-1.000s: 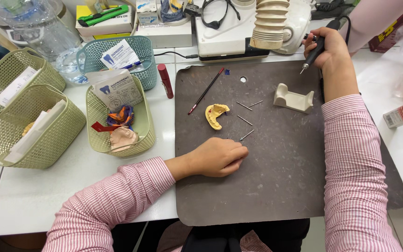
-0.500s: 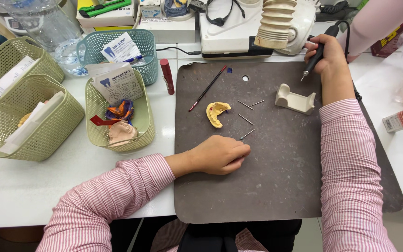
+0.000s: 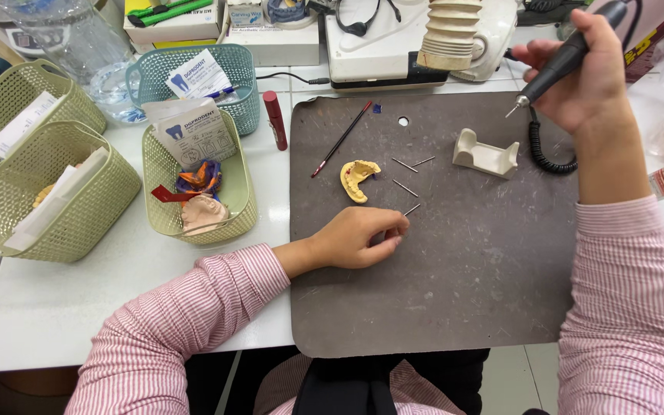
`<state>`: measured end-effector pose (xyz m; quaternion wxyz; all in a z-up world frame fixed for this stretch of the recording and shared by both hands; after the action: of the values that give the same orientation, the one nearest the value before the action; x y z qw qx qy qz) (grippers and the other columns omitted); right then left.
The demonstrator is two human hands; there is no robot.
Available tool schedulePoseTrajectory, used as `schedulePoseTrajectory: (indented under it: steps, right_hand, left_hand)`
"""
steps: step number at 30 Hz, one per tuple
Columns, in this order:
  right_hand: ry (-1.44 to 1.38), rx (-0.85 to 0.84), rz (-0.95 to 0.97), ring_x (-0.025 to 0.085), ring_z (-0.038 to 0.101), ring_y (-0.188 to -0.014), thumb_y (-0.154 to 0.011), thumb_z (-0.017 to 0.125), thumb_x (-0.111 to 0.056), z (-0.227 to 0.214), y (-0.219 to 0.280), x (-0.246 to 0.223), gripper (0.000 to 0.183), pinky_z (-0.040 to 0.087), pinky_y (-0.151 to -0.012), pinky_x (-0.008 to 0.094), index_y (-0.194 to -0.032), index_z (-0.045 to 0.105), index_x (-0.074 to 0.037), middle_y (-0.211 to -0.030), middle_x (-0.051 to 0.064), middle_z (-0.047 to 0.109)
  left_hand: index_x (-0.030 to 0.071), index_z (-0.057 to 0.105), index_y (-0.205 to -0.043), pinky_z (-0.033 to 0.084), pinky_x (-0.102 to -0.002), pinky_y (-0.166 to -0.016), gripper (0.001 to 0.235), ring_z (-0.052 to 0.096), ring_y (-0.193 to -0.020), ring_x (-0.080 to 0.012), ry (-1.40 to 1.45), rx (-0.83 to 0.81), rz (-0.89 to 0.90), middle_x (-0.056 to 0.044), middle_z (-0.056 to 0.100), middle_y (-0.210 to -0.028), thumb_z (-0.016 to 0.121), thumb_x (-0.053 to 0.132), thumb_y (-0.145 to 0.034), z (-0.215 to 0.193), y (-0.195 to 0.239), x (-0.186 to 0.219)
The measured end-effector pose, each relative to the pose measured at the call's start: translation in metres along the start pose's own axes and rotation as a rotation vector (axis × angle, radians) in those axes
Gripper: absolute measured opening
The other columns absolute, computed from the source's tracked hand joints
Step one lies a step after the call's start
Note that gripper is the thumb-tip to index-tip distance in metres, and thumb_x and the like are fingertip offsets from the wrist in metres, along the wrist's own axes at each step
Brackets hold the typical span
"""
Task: The person assembles a dental prosthesis by inserting small metal pins into a yellow denture mold. They use a rotary tool to grind the pins flush with the mold surface, then reinsert the pins and adjust their positions by hand.
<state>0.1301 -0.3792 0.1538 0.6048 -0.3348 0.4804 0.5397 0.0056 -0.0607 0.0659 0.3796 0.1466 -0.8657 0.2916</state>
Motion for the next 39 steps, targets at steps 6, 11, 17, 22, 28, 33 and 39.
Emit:
schedulePoseTrajectory:
  steps: [6,11,17,22,28,33,39]
  right_hand:
    - [-0.299,-0.514,0.04,0.008,0.065,-0.058,-0.099,0.058,-0.057,0.033,0.066,0.007,0.056,0.052,-0.051,0.013,-0.101,0.07,-0.002,-0.092,0.02,0.074]
    - [-0.351,-0.547,-0.111,0.015,0.073,-0.085,-0.107,0.072,-0.005,0.041,0.084,0.064,0.016,0.061,-0.076,0.018,-0.115,0.057,-0.005,-0.116,0.02,0.068]
    - [-0.669,-0.668,-0.062,0.019,0.071,-0.083,-0.106,0.064,0.008,0.073,0.106,0.113,0.021,0.062,-0.081,0.031,-0.124,0.057,0.0,-0.116,0.019,0.067]
    - [-0.372,-0.33,-0.053,0.025,0.075,-0.102,-0.091,0.061,-0.005,0.071,0.118,0.134,0.028,0.064,-0.096,0.037,-0.119,0.057,-0.004,-0.125,0.019,0.068]
    - [0.38,-0.376,-0.749,0.02,0.07,-0.109,-0.097,0.075,0.008,0.084,0.152,0.129,0.028,0.058,-0.093,0.027,-0.114,0.057,-0.006,-0.108,0.012,0.064]
    - [0.395,-0.409,-0.763,0.017,0.07,-0.105,-0.094,0.071,0.006,0.086,0.16,0.131,0.028,0.062,-0.094,0.029,-0.117,0.058,-0.003,-0.12,0.012,0.06]
    - [0.546,-0.464,-0.896,0.022,0.075,-0.107,-0.089,0.074,0.01,0.099,0.163,0.124,0.031,0.064,-0.093,0.032,-0.115,0.061,-0.002,-0.126,0.02,0.064]
  left_hand:
    - [0.005,0.063,-0.11,0.046,-0.027,-0.065,0.014,0.056,-0.071,-0.0094,0.272,0.146,-0.134,-0.002,0.064,-0.086,0.065,0.014,-0.099,0.002,0.005,-0.029]
    - [0.007,0.064,-0.111,0.041,-0.023,-0.057,0.014,0.053,-0.066,-0.0051,0.937,0.203,-0.353,-0.004,0.071,-0.095,0.066,0.015,-0.099,0.014,0.005,-0.066]
    - [0.007,0.065,-0.113,0.048,-0.022,-0.071,0.02,0.058,-0.078,-0.0061,1.264,0.218,-0.387,-0.006,0.07,-0.105,0.071,0.018,-0.099,0.019,0.007,-0.083]
    - [0.008,0.066,-0.117,0.048,-0.021,-0.072,0.021,0.056,-0.078,-0.0044,1.241,0.242,-0.433,-0.003,0.068,-0.104,0.071,0.02,-0.101,0.022,0.011,-0.091]
    - [0.008,0.065,-0.119,0.05,-0.02,-0.075,0.017,0.058,-0.079,-0.0038,1.377,0.246,-0.468,-0.002,0.068,-0.104,0.066,0.015,-0.104,0.029,0.017,-0.092]
    - [0.007,0.066,-0.118,0.05,-0.021,-0.076,0.017,0.06,-0.082,-0.0044,1.403,0.247,-0.502,-0.003,0.07,-0.105,0.065,0.014,-0.103,0.031,0.018,-0.092]
    - [0.008,0.067,-0.117,0.05,-0.022,-0.076,0.016,0.059,-0.083,-0.0055,1.435,0.238,-0.5,0.0,0.069,-0.103,0.067,0.015,-0.103,0.035,0.019,-0.093]
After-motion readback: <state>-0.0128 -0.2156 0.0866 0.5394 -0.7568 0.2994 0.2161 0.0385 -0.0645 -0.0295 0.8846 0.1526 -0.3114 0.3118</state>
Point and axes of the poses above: each hand's wrist, its own y-axis away from the middle knuckle, its own z-axis out of the palm, x = y × z, the point moved 7 cm from there along -y, towards the middle knuckle
